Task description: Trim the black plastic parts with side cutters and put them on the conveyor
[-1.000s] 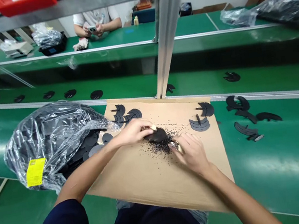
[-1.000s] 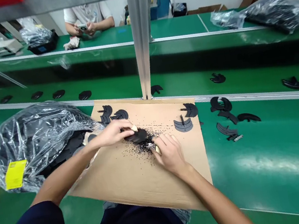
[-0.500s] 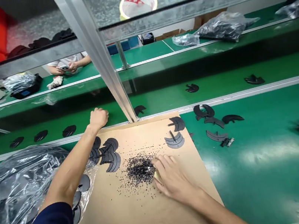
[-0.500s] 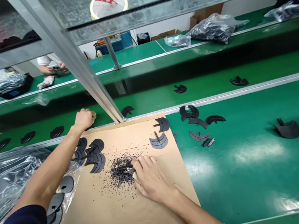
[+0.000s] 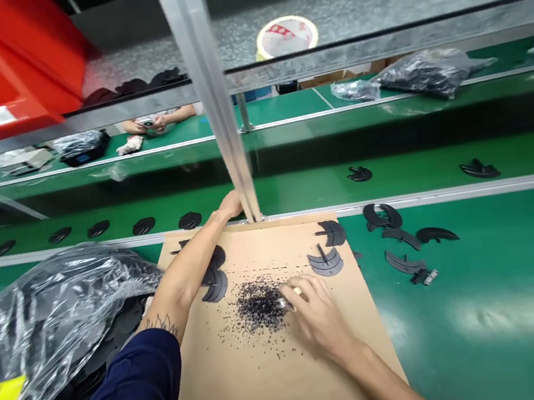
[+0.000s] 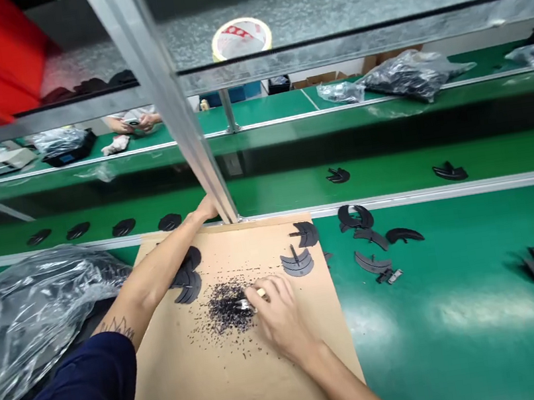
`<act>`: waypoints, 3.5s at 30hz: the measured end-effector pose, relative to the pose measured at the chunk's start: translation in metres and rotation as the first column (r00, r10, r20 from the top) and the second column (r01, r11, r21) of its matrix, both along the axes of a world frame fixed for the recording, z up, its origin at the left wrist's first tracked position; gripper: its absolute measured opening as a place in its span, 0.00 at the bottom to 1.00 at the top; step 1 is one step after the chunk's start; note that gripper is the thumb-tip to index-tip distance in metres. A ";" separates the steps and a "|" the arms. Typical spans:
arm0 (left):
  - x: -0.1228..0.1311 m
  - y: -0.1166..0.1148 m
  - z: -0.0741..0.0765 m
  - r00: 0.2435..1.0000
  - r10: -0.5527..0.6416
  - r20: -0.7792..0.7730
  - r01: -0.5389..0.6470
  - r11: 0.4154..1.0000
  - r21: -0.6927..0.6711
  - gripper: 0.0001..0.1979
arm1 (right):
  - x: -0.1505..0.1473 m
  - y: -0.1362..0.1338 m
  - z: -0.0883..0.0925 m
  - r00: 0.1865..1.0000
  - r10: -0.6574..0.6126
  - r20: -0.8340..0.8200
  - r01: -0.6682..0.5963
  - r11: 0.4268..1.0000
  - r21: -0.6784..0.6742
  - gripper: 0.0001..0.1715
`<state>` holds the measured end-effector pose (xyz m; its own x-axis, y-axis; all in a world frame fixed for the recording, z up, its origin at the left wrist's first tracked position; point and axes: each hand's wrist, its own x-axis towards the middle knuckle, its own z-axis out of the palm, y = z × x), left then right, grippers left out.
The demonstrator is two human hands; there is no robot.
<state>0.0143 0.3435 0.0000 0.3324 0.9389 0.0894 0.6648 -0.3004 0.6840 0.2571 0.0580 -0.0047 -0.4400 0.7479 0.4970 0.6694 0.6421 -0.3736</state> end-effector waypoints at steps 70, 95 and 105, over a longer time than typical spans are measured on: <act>-0.020 -0.381 -0.008 0.448 0.218 0.867 0.033 0.965 -0.260 0.30 | -0.093 -0.048 0.048 0.475 -0.635 -0.608 -0.667 0.191 -0.720 0.21; -0.033 -0.363 0.025 0.910 0.175 0.377 -0.283 0.925 0.254 0.17 | -0.077 -0.044 0.050 0.796 -0.329 -0.508 -0.242 0.595 -0.766 0.21; -0.022 -0.362 0.016 0.865 0.272 0.423 -0.387 0.897 0.214 0.15 | -0.078 -0.053 0.045 0.788 -0.316 -0.528 -0.251 0.618 -0.745 0.19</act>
